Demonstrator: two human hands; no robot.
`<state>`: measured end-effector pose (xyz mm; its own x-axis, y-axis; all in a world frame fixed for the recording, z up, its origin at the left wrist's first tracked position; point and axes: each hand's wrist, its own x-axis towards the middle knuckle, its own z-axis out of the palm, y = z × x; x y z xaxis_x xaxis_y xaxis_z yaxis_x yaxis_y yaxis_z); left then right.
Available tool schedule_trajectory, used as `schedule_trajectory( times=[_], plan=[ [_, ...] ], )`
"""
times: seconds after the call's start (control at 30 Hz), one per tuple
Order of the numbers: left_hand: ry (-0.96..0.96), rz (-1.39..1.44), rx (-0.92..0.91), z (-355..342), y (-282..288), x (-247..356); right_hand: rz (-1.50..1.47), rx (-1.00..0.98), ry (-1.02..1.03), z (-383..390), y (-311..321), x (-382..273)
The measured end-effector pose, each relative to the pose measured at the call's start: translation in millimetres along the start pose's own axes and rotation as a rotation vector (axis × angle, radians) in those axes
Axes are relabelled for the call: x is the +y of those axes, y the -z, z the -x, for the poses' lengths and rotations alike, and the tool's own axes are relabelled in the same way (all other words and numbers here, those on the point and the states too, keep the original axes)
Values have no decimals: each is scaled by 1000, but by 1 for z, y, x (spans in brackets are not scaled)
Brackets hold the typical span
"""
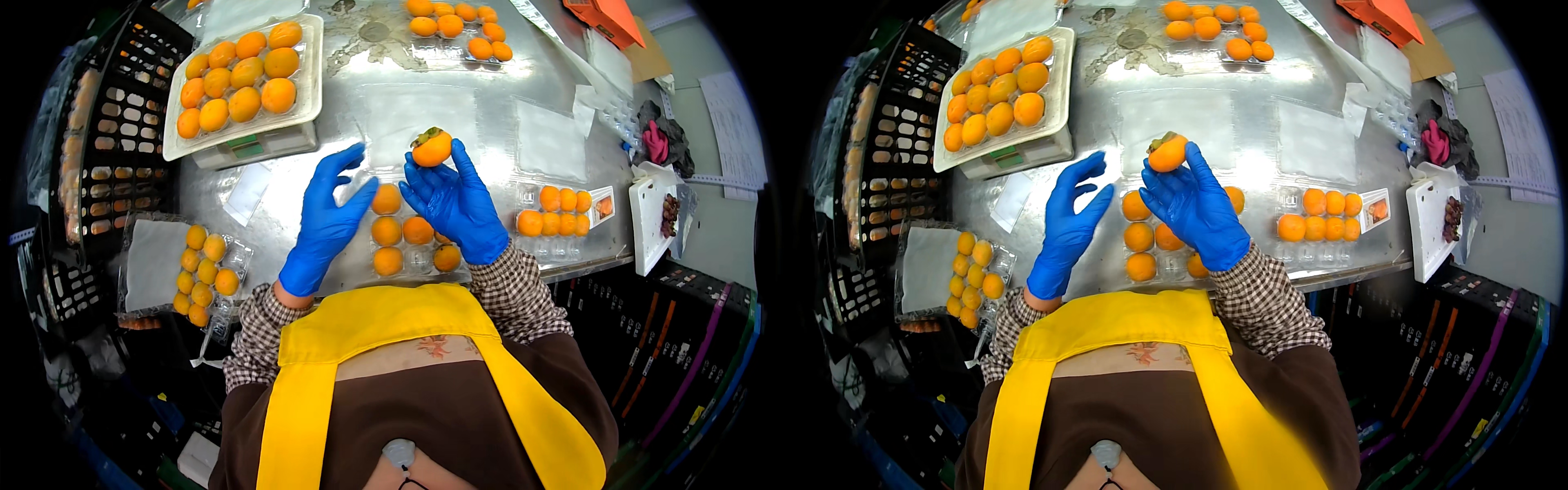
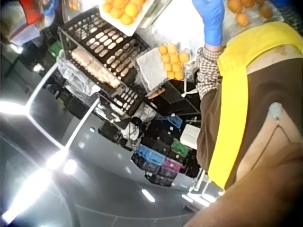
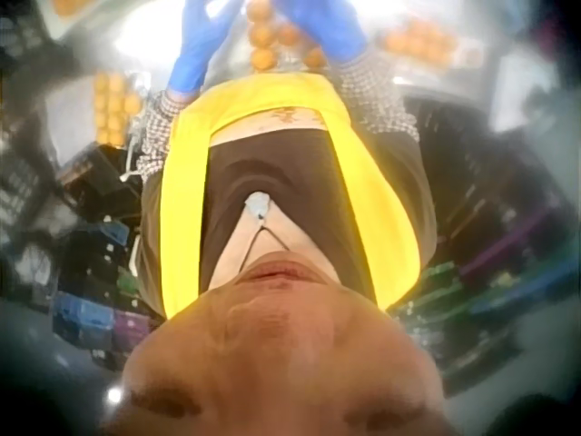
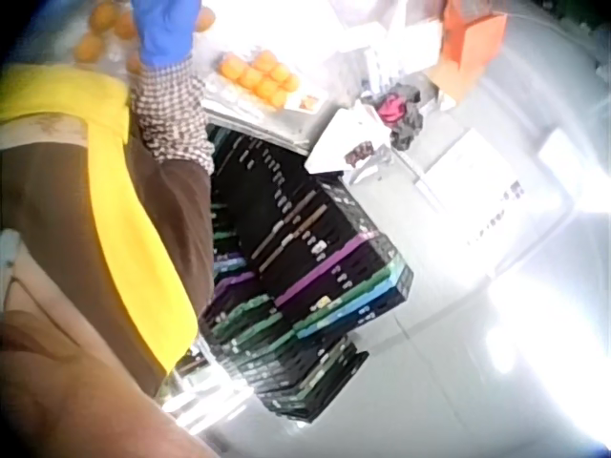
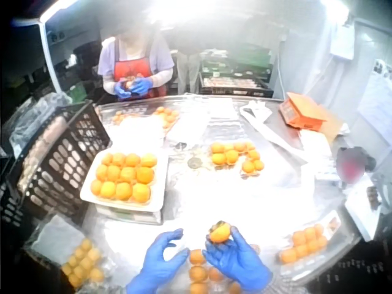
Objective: The person picks up containers of persimmons from a crate, removes individual fruits to sort them, and then packs them into plastic trays before applying product labels to the finished packages.
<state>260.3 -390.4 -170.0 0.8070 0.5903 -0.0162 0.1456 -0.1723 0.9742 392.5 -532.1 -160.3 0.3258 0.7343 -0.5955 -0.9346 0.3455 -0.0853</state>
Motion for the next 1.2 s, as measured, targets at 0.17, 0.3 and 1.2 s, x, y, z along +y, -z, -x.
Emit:
schedule_trajectory(
  times=[0.17,0.3,1.2],
  plan=[
    [-165,101,-287,-23,-12,17,255,-13,-72,3,-4,14],
    [132,542,-332,-23,-21,8,358,6,-54,4,-10,22],
    [502,1240,-369,-18,-21,-4,1987,-305,1242,-21,-30,-1]
  ],
)
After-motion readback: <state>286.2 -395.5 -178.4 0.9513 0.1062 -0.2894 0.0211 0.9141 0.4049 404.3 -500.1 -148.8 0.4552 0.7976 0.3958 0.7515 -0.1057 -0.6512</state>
